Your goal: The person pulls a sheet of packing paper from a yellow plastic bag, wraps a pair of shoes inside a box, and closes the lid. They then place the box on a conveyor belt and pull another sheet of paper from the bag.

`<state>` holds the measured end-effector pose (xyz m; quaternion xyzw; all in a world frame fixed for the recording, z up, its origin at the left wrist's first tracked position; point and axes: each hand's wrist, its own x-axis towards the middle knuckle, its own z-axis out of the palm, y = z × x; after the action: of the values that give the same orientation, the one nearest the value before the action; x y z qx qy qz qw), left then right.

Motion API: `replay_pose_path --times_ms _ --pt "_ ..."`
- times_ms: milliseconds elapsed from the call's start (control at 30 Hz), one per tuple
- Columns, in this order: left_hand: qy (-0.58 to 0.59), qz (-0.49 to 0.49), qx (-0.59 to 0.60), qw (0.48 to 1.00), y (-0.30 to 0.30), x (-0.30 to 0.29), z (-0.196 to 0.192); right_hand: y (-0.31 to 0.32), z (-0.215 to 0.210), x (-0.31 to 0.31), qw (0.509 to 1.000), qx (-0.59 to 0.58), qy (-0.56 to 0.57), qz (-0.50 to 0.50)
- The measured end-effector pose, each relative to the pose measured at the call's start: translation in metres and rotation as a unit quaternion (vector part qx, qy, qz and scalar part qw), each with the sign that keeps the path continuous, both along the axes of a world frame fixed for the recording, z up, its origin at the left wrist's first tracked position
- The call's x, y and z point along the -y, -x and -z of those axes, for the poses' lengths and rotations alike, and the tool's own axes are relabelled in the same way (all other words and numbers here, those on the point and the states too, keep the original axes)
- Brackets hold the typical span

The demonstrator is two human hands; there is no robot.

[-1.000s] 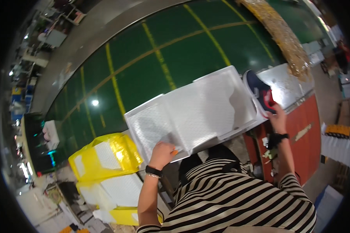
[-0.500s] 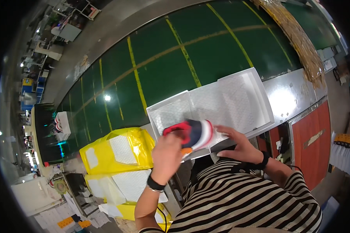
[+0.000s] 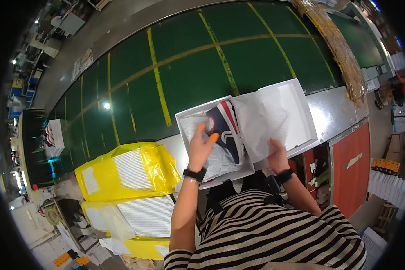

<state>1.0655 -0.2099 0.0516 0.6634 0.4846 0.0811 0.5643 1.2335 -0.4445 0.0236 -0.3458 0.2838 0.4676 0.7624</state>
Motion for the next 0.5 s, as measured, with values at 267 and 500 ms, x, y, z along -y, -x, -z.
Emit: replay_pose_path --times_ms 267,500 --pt "-0.099 -0.241 0.149 0.954 0.082 -0.012 -0.045 0.062 -0.028 -0.081 0.193 0.858 0.032 -0.475" --pt "-0.458 0.249 -0.115 0.845 0.043 -0.005 -0.043 0.076 -0.026 -0.044 0.248 0.809 0.064 -0.529"
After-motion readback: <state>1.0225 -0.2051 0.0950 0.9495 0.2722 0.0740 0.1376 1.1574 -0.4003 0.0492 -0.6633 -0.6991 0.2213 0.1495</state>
